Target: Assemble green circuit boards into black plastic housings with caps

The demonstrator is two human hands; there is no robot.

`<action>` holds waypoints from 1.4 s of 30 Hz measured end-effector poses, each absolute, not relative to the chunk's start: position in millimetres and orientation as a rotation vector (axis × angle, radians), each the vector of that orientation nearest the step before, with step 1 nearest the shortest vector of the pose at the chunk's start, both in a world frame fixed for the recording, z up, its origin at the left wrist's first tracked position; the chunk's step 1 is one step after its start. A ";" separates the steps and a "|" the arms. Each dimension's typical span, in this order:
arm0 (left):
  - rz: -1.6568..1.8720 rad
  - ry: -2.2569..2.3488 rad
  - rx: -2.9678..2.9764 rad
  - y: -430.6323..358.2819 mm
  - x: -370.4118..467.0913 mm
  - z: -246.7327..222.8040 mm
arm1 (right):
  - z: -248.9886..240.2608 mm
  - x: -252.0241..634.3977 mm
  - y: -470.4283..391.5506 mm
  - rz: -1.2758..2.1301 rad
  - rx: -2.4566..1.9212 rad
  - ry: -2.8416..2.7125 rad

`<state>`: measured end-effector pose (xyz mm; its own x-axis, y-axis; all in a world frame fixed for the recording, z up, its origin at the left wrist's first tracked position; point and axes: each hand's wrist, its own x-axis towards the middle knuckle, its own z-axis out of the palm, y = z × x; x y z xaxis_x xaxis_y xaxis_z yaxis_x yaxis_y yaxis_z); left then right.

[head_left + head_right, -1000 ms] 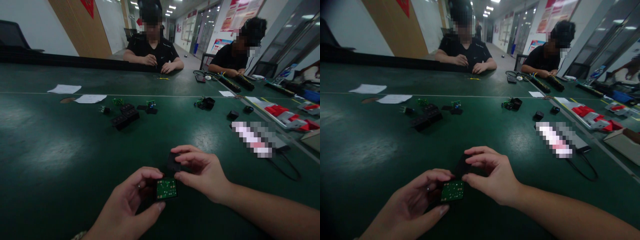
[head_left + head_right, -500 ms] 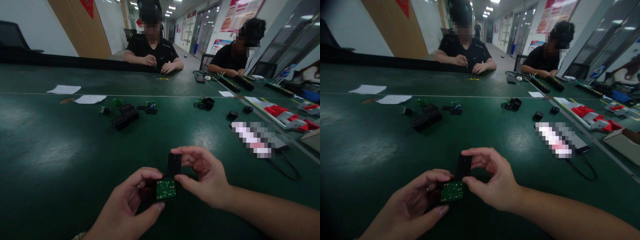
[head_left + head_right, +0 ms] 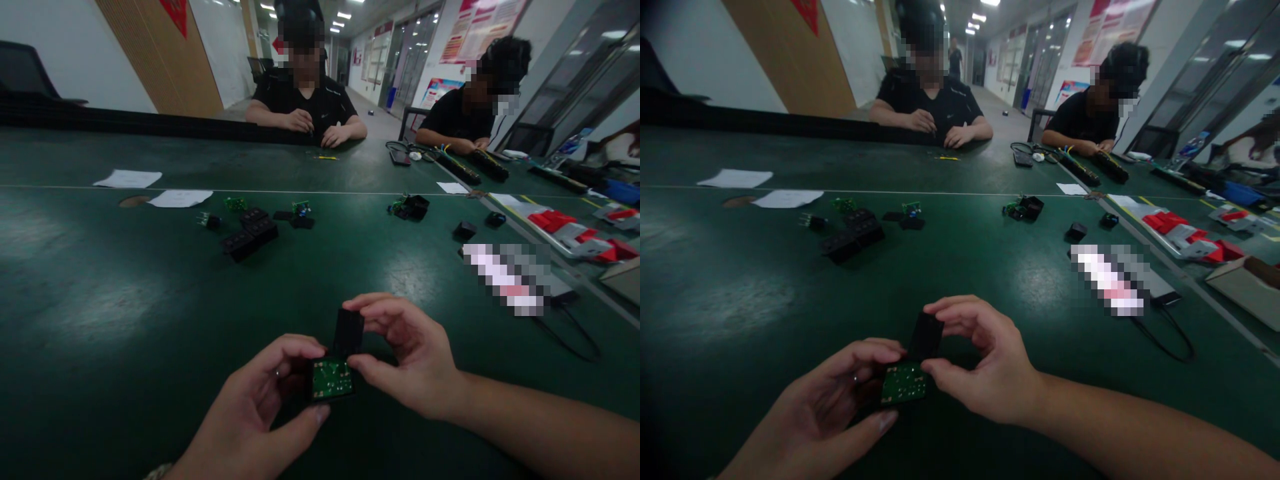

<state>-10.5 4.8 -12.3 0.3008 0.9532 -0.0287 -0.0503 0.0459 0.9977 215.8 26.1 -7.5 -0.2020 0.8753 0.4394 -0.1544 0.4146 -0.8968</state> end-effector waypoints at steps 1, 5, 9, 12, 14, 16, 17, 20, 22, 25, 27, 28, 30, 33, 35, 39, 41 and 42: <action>0.982 0.959 1.269 5.0 -10.3 -11.7 | -7.7 216.1 26.5 1.069 -0.681 -1.474; 0.977 0.957 1.260 6.1 -9.4 -9.9 | -6.3 218.4 28.5 1.030 -0.717 -1.507; 0.992 0.949 1.263 6.2 -9.6 -12.9 | -4.3 219.0 29.5 1.085 -0.747 -1.483; 0.982 0.937 1.283 6.0 -10.3 -14.5 | -3.9 217.1 29.1 1.220 -0.811 -1.370; 0.974 0.933 1.295 5.2 -11.1 -14.2 | -4.1 216.0 29.0 1.291 -0.872 -1.308; 0.970 0.942 1.303 4.1 -11.9 -13.5 | -4.5 215.7 29.3 1.302 -0.918 -1.286; 0.970 0.946 1.306 3.7 -12.1 -13.0 | -4.8 216.0 29.7 1.289 -0.933 -1.283; 0.966 0.958 1.307 3.8 -11.9 -12.2 | -5.5 217.7 31.4 1.265 -0.957 -1.289; 0.965 0.957 1.302 4.9 -11.4 -12.2 | -5.8 218.8 32.3 1.278 -0.932 -1.276; 0.969 0.954 1.295 6.5 -10.6 -13.0 | -6.5 218.9 32.3 1.304 -0.839 -1.253; 0.967 0.949 1.287 6.6 -10.6 -13.9 | -7.1 218.2 31.5 1.316 -0.803 -1.258; 0.967 0.946 1.284 6.4 -10.6 -14.2 | -7.3 217.8 31.0 1.314 -0.799 -1.270; 0.968 0.944 1.278 5.5 -10.8 -13.9 | -7.5 217.3 30.3 1.283 -0.819 -1.319; 0.981 0.960 1.283 4.6 -10.6 -10.6 | -7.0 217.6 30.6 1.143 -0.864 -1.426; 0.970 0.983 1.293 5.0 -9.9 -7.2 | -6.4 218.4 31.4 1.049 -0.880 -1.476; 0.955 1.013 1.283 7.1 -7.7 -2.6 | -5.8 219.0 31.9 1.035 -0.859 -1.524; 0.969 1.002 1.275 8.0 -6.8 -2.0 | -6.0 218.4 31.3 1.059 -0.845 -1.522; 0.964 1.003 1.275 8.2 -6.6 -1.9 | -6.2 218.0 30.8 1.068 -0.838 -1.512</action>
